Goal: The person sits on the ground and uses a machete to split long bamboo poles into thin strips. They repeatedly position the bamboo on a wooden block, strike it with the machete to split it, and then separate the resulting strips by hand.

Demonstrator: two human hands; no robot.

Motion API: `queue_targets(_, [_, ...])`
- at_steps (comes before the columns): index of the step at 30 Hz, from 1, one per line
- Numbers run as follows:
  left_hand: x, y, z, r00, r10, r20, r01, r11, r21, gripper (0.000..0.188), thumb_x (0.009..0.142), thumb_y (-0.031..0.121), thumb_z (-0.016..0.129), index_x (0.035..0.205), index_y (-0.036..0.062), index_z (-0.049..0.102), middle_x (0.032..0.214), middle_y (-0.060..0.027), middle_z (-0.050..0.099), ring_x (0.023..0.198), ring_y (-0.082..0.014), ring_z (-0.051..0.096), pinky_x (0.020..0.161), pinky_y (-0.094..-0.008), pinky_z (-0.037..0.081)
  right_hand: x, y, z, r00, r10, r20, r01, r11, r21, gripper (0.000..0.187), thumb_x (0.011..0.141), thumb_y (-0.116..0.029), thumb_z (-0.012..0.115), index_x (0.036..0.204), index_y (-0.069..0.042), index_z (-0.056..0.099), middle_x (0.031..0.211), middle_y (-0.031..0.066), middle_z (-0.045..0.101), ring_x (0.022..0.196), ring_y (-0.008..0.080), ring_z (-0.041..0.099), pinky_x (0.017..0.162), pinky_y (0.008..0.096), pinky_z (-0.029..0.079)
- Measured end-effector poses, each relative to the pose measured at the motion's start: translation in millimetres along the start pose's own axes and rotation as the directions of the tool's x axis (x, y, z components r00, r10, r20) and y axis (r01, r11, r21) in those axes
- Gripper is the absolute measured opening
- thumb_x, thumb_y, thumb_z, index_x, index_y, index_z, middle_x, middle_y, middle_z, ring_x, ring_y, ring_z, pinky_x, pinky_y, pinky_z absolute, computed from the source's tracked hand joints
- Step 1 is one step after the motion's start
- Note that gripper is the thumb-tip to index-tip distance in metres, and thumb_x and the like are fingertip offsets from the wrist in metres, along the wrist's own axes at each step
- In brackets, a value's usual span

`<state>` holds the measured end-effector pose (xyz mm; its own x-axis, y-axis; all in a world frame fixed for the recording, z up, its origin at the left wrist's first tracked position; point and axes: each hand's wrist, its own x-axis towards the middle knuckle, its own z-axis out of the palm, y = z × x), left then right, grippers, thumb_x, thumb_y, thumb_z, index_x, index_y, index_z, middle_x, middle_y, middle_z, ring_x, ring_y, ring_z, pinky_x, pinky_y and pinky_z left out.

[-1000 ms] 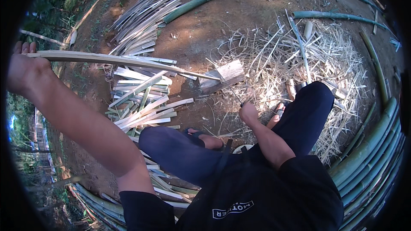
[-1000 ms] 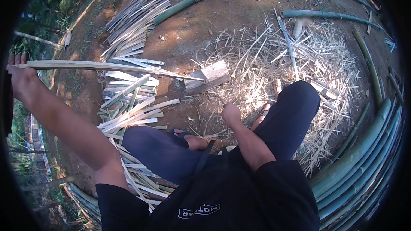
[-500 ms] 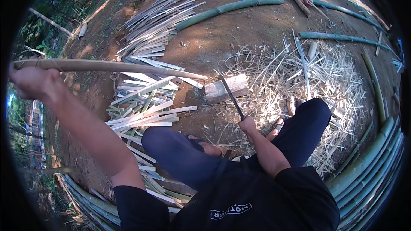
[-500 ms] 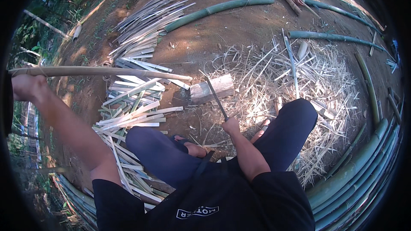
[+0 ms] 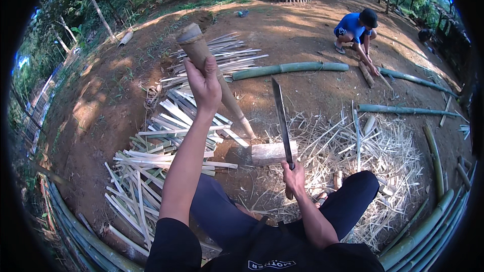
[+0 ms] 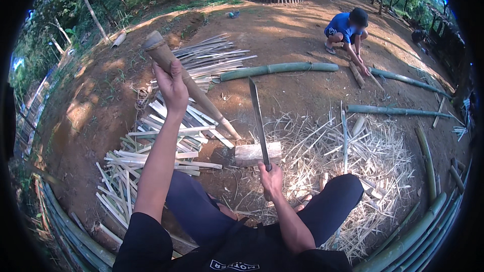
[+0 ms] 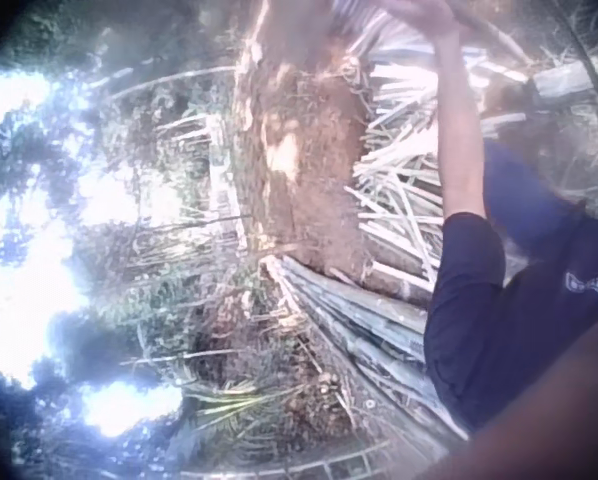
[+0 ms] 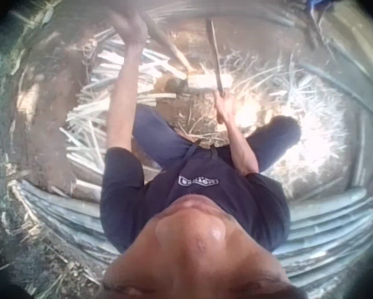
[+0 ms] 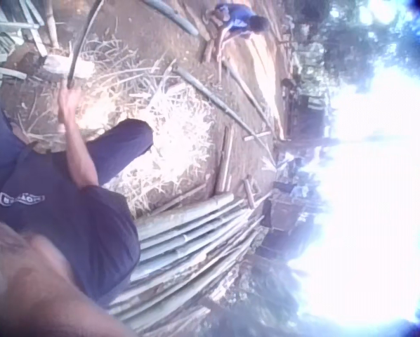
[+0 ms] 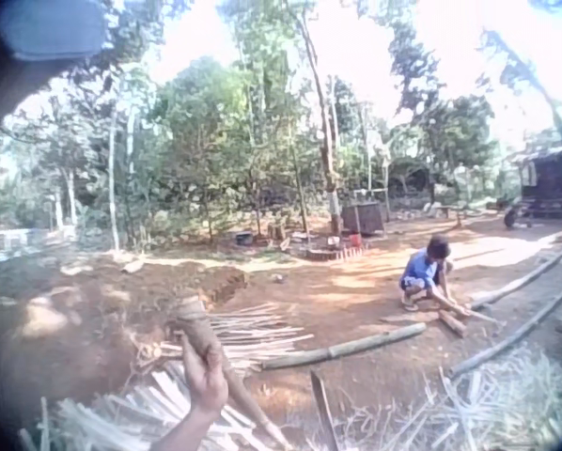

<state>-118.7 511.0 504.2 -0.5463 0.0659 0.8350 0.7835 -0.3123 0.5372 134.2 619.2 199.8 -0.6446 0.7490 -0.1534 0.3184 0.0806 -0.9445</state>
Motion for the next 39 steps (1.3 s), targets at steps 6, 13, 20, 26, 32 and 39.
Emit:
queue_targets(6, [-26, 28, 28, 0.989, -0.060, 0.133, 0.074, 0.992, -0.098, 0.041, 0.098, 0.038, 0.064, 0.112, 0.0026, 0.048, 0.093, -0.0030, 0.060, 0.081, -0.0096, 0.057, 0.073, -0.0264, 0.046, -36, -252, -85, 0.823, -0.561, 0.085, 0.533, 0.816, 0.224, 0.043, 0.100, -0.040, 0.060, 0.082, -0.001, 0.060, 0.054, 0.0013, 0.052, 0.051, 0.0108, 0.051, 0.051, 0.0291, 0.042])
queue_targets(13, [-20, 54, 0, 0.972, 0.099, -0.213, -0.105, 0.994, -0.019, 0.040, 0.101, 0.032, 0.060, 0.120, -0.0011, 0.047, 0.103, -0.0072, 0.059, 0.093, -0.0142, 0.057, 0.085, -0.0298, 0.045, -60, -291, -105, 0.720, -0.683, -0.119, 0.688, 0.725, 0.001, 0.038, 0.096, -0.035, 0.067, 0.082, 0.000, 0.061, 0.054, 0.0043, 0.051, 0.051, 0.0112, 0.046, 0.049, 0.0304, 0.037])
queue_targets(20, [30, 56, -116, 0.528, -0.024, -0.849, 0.053, 0.999, 0.005, 0.052, 0.101, 0.038, 0.057, 0.129, -0.0053, 0.046, 0.122, -0.0183, 0.056, 0.109, -0.0266, 0.059, 0.096, -0.0415, 0.050, -21, -148, -115, 0.934, -0.177, -0.309, 0.258, 0.935, 0.242, 0.040, 0.088, -0.037, 0.079, 0.080, -0.002, 0.060, 0.056, 0.0012, 0.057, 0.050, 0.0097, 0.055, 0.048, 0.0268, 0.043])
queue_targets(26, [-36, -1, -237, 0.127, -0.224, -0.966, 0.457, 0.878, -0.143, 0.072, 0.102, 0.043, 0.049, 0.141, -0.0154, 0.035, 0.145, -0.0290, 0.044, 0.132, -0.0384, 0.050, 0.110, -0.0461, 0.043, 8, -98, -110, 0.931, 0.124, -0.344, 0.131, 0.766, 0.629, 0.034, 0.089, -0.028, 0.078, 0.083, -0.004, 0.055, 0.073, 0.0060, 0.062, 0.051, 0.0125, 0.055, 0.046, 0.0307, 0.049])
queue_targets(32, [-124, -58, -288, -0.116, -0.432, -0.894, 0.632, 0.663, -0.402, 0.064, 0.099, 0.042, 0.043, 0.140, -0.0079, 0.044, 0.141, -0.0216, 0.051, 0.128, -0.0354, 0.053, 0.109, -0.0471, 0.045, 40, -77, -113, 0.865, 0.232, -0.446, 0.155, 0.721, 0.676, 0.045, 0.089, -0.036, 0.077, 0.105, 0.003, 0.062, 0.095, 0.0106, 0.069, 0.059, 0.0116, 0.055, 0.049, 0.0290, 0.050])
queue_targets(39, [-166, -79, -276, -0.084, -0.588, -0.804, 0.742, 0.502, -0.445, 0.061, 0.099, 0.041, 0.039, 0.140, -0.0040, 0.046, 0.141, -0.0199, 0.052, 0.128, -0.0342, 0.054, 0.109, -0.0479, 0.044, 55, -45, -130, 0.817, 0.312, -0.485, 0.276, 0.527, 0.804, 0.041, 0.088, -0.032, 0.078, 0.103, -0.002, 0.054, 0.080, 0.0043, 0.057, 0.058, 0.0130, 0.054, 0.051, 0.0315, 0.050])
